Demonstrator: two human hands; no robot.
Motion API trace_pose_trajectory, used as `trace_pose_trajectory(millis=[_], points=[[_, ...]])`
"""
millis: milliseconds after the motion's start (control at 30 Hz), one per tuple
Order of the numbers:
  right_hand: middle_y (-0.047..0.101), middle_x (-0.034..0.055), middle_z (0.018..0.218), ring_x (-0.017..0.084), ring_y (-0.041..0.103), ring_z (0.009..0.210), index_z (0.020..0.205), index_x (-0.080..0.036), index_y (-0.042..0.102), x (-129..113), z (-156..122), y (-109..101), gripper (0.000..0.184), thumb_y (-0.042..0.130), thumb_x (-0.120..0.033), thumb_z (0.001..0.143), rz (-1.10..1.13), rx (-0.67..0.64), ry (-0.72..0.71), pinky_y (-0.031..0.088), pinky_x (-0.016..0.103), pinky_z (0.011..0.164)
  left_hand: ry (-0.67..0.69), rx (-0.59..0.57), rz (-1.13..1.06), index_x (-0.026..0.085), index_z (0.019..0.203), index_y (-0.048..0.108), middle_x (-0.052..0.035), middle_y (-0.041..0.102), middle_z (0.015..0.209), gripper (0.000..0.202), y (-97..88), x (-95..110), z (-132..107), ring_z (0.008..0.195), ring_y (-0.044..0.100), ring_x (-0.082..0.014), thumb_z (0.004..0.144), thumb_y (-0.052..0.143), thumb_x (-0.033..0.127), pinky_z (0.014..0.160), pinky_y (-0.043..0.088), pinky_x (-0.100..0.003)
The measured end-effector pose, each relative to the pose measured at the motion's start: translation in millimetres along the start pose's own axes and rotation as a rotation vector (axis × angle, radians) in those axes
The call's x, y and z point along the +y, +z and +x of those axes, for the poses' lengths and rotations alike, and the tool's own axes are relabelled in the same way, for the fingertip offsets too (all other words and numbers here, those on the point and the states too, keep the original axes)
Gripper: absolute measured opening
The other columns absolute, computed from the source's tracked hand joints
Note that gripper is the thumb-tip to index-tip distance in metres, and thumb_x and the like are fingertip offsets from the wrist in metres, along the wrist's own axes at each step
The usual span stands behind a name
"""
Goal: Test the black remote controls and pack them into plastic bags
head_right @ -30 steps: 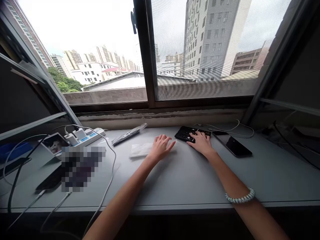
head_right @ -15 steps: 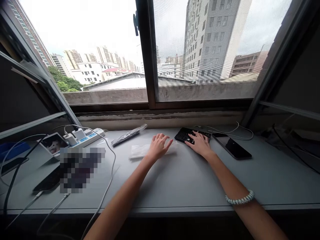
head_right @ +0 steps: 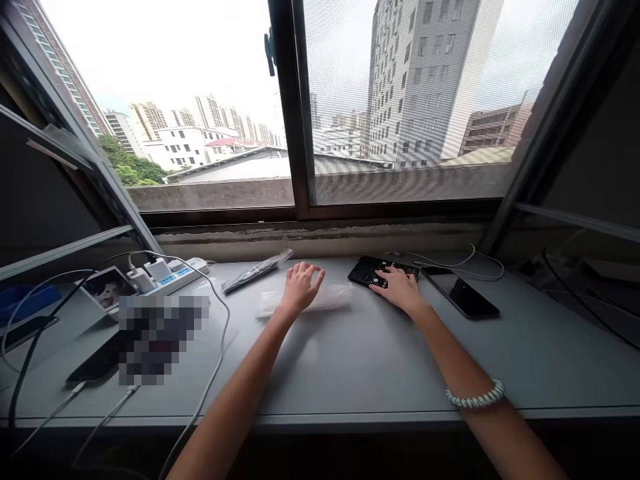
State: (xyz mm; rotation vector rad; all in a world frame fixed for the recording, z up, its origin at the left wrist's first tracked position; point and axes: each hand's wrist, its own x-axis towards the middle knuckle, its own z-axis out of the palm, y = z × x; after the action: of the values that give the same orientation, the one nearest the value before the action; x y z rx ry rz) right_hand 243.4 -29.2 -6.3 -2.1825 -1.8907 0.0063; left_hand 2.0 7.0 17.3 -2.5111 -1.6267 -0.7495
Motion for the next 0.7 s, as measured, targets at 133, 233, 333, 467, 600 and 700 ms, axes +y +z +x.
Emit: trace_pose_trajectory(millis=[133, 233, 333, 467, 600, 700], points=[[0.048, 0.0079, 0.134, 0.029, 0.038, 0.125, 0.125, -0.026, 0.055, 2, 2, 5, 0.052, 0.045, -0.052, 0.081, 0.025, 0.034, -0.016, 0.033, 0.046, 0.097, 0.015, -0.009, 0.011, 0.021, 0.101, 0.059, -0.0074, 0.056, 0.107, 0.037, 2.0, 1, -1, 0.106, 0.047, -0.0209, 0.093, 0.031, 0.044, 0.096, 0.031, -0.037], [0.049, 0.0081, 0.133, 0.029, 0.04, 0.123, 0.123, -0.027, 0.056, 3, 4, 8, 0.052, 0.048, -0.052, 0.078, 0.026, 0.091, -0.048, 0.032, 0.046, 0.098, 0.006, -0.007, 0.005, 0.021, 0.101, 0.059, -0.0073, 0.056, 0.108, 0.037, 0.1, 0, -1, 0.107, 0.047, -0.0211, 0.093, 0.031, 0.043, 0.096, 0.03, -0.037], [0.051, 0.0064, 0.13, 0.027, 0.044, 0.12, 0.12, -0.029, 0.058, 8, 6, 6, 0.052, 0.051, -0.054, 0.075, 0.039, 0.179, -0.093, 0.03, 0.045, 0.098, -0.03, 0.003, -0.031, 0.022, 0.103, 0.059, -0.0068, 0.057, 0.109, 0.036, -5.9, -1, 1, 0.109, 0.047, -0.0211, 0.092, 0.032, 0.043, 0.098, 0.03, -0.038], [0.054, 0.0059, 0.125, 0.026, 0.047, 0.115, 0.116, -0.028, 0.061, 15, 9, -3, 0.05, 0.052, -0.055, 0.074, 0.086, 0.306, -0.078, 0.03, 0.043, 0.097, -0.154, 0.052, -0.104, 0.022, 0.107, 0.057, -0.0069, 0.057, 0.112, 0.031, -17.4, -9, 11, 0.112, 0.048, -0.0202, 0.091, 0.035, 0.038, 0.099, 0.03, -0.036], [0.057, 0.0051, 0.119, 0.024, 0.05, 0.109, 0.111, -0.026, 0.063, 16, 8, -10, 0.044, 0.05, -0.051, 0.077, 0.122, 0.369, -0.09, 0.031, 0.041, 0.094, -0.364, 0.055, -0.053, 0.019, 0.119, 0.05, -0.0112, 0.052, 0.125, 0.035, -23.0, -39, 26, 0.124, 0.039, -0.0246, 0.087, 0.04, 0.03, 0.101, 0.03, -0.037], [0.059, 0.0043, 0.115, 0.023, 0.052, 0.105, 0.106, -0.026, 0.064, 12, 8, -12, 0.038, 0.049, -0.048, 0.079, 0.138, 0.396, -0.12, 0.031, 0.04, 0.092, -0.607, 0.009, 0.006, 0.011, 0.128, 0.042, -0.0178, 0.041, 0.136, 0.048, -22.1, -73, 31, 0.134, 0.023, -0.0316, 0.083, 0.045, 0.027, 0.104, 0.026, -0.042]])
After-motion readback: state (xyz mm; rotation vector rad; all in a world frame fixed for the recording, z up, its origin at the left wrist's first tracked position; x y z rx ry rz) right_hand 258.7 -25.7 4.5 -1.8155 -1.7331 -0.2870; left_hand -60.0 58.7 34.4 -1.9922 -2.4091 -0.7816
